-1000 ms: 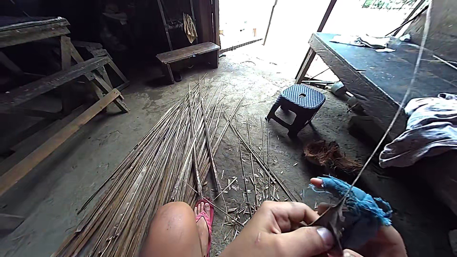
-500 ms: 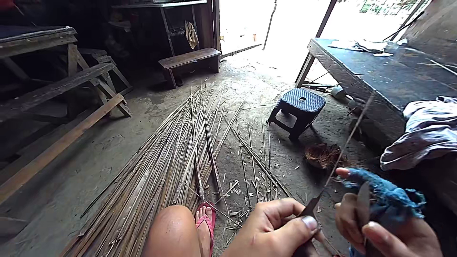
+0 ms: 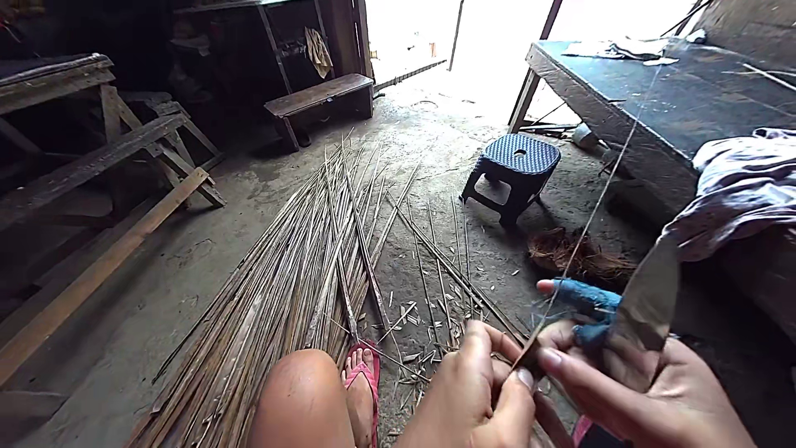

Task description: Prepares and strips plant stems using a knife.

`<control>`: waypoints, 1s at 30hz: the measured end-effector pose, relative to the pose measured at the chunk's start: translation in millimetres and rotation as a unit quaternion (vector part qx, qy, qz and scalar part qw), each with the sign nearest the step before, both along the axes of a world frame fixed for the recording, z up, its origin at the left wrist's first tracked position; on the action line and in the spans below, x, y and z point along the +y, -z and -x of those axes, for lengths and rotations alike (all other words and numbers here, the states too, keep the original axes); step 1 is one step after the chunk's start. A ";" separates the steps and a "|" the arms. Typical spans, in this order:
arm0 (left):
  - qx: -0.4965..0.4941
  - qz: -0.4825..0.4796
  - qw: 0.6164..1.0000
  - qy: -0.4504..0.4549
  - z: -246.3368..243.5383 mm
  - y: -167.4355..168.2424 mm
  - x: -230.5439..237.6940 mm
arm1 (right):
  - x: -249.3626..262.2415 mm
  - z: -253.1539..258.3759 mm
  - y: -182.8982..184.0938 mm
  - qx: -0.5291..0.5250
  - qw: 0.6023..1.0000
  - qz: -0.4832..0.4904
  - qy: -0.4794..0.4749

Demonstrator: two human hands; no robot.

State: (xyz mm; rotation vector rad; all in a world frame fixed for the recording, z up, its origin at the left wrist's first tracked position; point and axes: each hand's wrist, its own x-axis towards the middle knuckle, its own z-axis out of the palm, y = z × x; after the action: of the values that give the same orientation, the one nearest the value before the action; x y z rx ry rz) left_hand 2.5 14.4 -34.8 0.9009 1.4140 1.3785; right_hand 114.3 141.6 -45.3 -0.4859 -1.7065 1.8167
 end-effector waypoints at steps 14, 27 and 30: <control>-0.098 -0.033 0.993 -0.055 -2.4 0.0 2.3 | -1.6 -11.7 24.2 -0.094 0.961 -0.255 -0.054; -0.101 -0.061 0.991 -0.055 -19.8 -5.7 4.2 | -7.0 -6.0 27.6 -0.005 0.920 -0.388 0.057; -0.110 -0.062 0.990 -0.054 -20.5 -8.2 3.4 | -4.2 -2.3 30.4 0.012 0.916 -0.395 0.062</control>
State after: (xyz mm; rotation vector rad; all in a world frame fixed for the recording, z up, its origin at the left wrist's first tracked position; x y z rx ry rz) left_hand 22.9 17.8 -26.6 0.7336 1.2340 1.6110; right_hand 116.6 137.3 -75.7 -0.2082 -2.1400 0.9033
